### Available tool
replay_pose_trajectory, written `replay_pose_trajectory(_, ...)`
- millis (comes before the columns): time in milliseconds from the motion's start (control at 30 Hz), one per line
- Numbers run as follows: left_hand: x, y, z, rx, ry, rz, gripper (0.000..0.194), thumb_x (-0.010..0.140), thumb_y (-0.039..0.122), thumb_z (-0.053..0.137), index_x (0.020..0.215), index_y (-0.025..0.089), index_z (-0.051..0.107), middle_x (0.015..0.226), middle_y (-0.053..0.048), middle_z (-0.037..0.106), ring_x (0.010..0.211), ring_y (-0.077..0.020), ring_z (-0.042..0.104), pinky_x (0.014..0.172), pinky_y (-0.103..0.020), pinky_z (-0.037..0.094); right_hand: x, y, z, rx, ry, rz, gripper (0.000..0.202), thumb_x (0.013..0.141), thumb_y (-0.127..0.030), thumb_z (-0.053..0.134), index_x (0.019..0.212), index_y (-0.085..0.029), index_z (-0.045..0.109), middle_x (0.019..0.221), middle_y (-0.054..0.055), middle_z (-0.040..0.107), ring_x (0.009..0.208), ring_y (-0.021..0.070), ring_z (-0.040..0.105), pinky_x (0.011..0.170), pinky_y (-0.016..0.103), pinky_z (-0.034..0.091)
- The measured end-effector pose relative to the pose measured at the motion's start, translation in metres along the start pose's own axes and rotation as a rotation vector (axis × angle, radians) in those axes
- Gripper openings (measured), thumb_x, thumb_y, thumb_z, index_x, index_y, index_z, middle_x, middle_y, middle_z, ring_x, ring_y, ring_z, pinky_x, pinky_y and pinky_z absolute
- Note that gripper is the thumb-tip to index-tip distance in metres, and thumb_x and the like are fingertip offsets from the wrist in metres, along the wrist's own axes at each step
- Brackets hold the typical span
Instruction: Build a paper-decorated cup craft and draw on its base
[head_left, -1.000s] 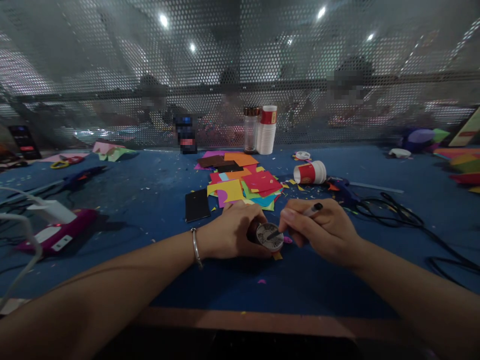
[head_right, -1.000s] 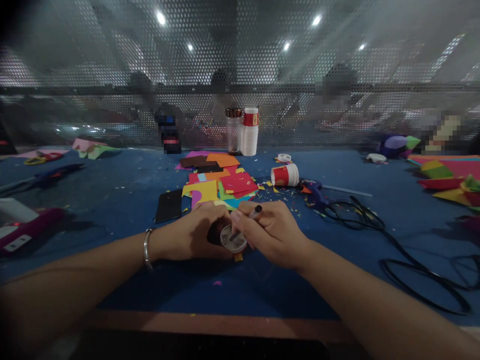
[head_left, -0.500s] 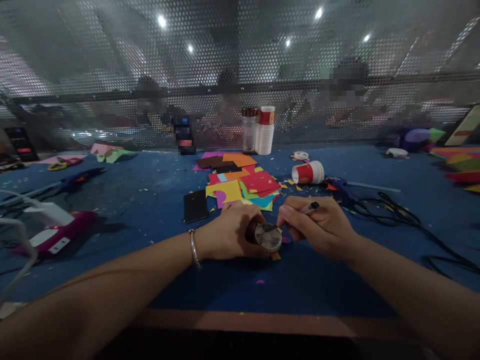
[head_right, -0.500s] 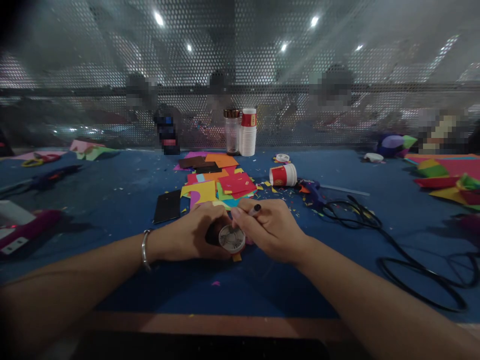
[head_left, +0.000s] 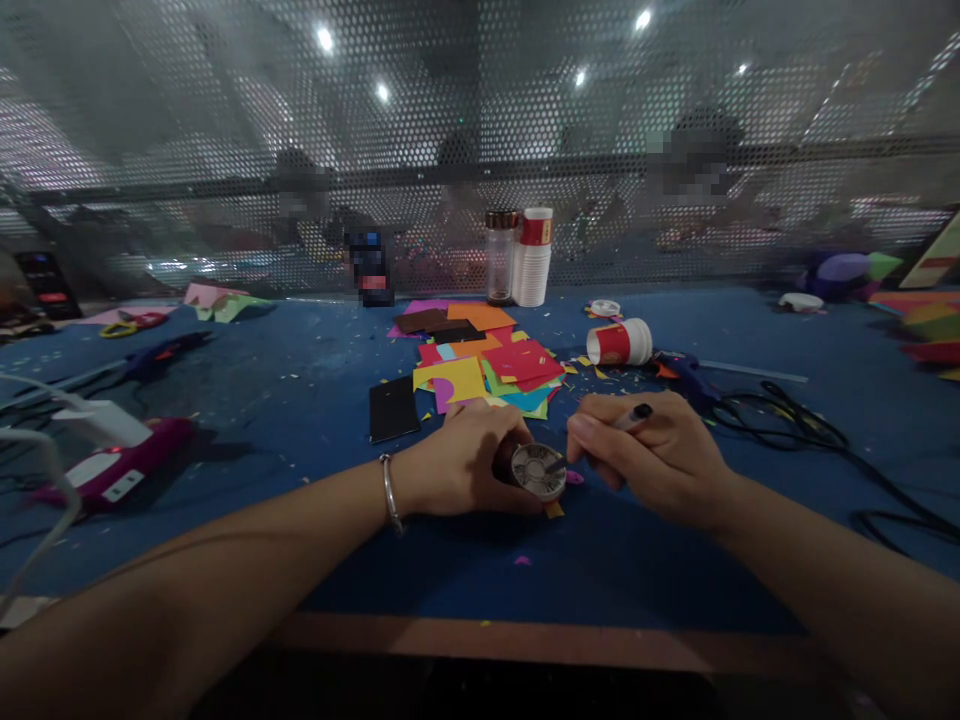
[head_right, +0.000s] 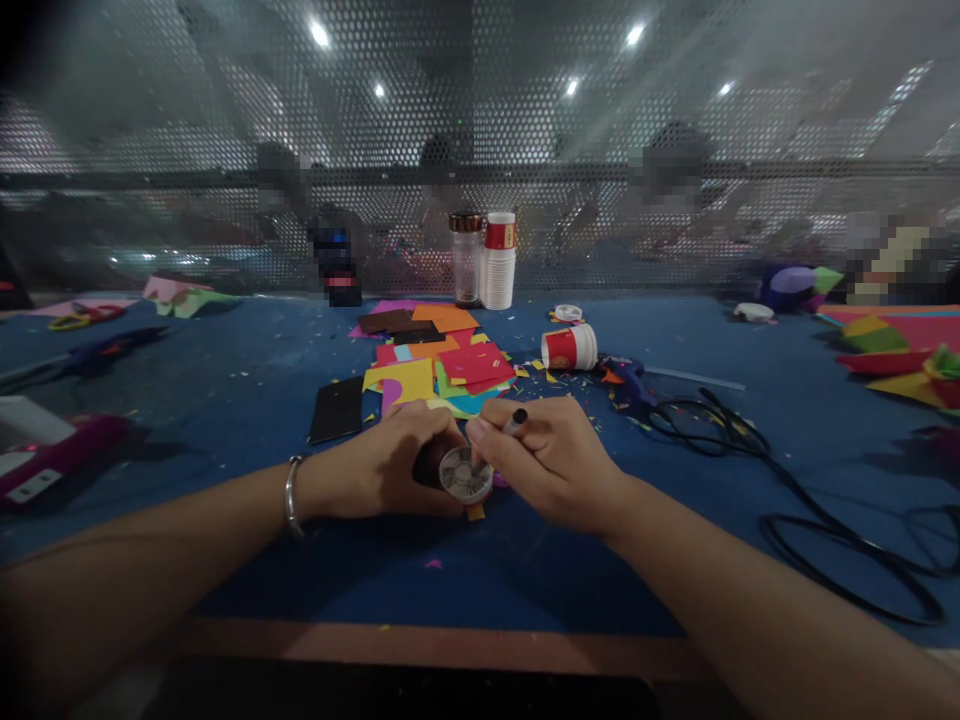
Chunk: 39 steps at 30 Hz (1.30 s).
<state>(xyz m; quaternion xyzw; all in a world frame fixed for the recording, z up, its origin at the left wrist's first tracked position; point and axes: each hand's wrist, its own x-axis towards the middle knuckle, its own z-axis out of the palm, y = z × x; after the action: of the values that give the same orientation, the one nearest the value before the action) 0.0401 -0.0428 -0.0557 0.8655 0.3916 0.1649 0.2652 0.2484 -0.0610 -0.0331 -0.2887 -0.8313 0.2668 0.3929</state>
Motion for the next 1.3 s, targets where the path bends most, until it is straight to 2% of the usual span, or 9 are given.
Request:
replay_pose_trajectory(133,0.0,0.001,0.0,0.004,0.002,0.001,0.043,0.069,0.047,0.082,0.095,0.018,0.063,0.089,-0.005,0.069,0.082,-0.0214,0.058,0.071,-0.033,0.039,-0.001,0.0,0.002,0.052,-0.009,0.073,0.035,0.095,-0.023,0.05,0.063,-0.018,0.061,0.048,-0.005,0.047,0.04,0.0063,0.042,0.039,0.021,0.031)
replay_pose_trajectory(367,0.001,-0.002,0.002,-0.018,0.002,0.016,0.043,0.068,0.047,0.082,0.093,0.019,0.061,0.085,-0.003,0.068,0.074,-0.018,0.057,0.066,-0.032,0.039,-0.002,0.005,0.008,0.146,-0.014,0.108,0.039,0.099,-0.035,0.049,0.068,-0.016,0.064,0.047,-0.004,0.051,0.041,0.0069,0.048,0.039,0.02,0.033)
replay_pose_trajectory(533,0.001,-0.002,0.003,-0.042,0.008,0.035,0.039,0.07,0.046,0.08,0.09,0.018,0.061,0.079,-0.002,0.066,0.068,-0.0153,0.054,0.061,-0.03,0.038,0.001,0.009,0.007,0.093,-0.017,0.061,0.034,0.098,-0.029,0.048,0.07,-0.016,0.063,0.05,-0.004,0.052,0.042,0.0064,0.048,0.04,0.019,0.035)
replay_pose_trajectory(733,0.002,-0.001,0.002,-0.017,0.008,0.023,0.042,0.067,0.047,0.083,0.088,0.018,0.061,0.079,-0.003,0.066,0.07,-0.0176,0.056,0.063,-0.032,0.038,0.002,0.008,0.004,-0.018,0.017,0.016,0.032,0.096,-0.023,0.049,0.068,-0.016,0.063,0.049,-0.006,0.05,0.042,0.0058,0.045,0.042,0.021,0.034)
replay_pose_trajectory(933,0.002,-0.002,0.002,-0.011,0.024,0.017,0.042,0.065,0.047,0.084,0.087,0.019,0.061,0.082,-0.004,0.068,0.073,-0.0188,0.058,0.063,-0.031,0.038,0.001,0.005,0.001,-0.024,0.032,0.01,0.033,0.095,-0.02,0.048,0.065,-0.017,0.061,0.047,-0.006,0.047,0.04,0.0056,0.041,0.041,0.021,0.032)
replay_pose_trajectory(1300,0.001,-0.001,0.002,0.004,0.01,0.009,0.043,0.067,0.048,0.082,0.09,0.019,0.061,0.083,-0.003,0.067,0.075,-0.0192,0.057,0.065,-0.031,0.038,0.002,-0.003,0.0,0.029,0.033,0.057,0.035,0.092,-0.019,0.05,0.059,-0.018,0.06,0.046,-0.005,0.046,0.041,0.0071,0.044,0.04,0.021,0.032)
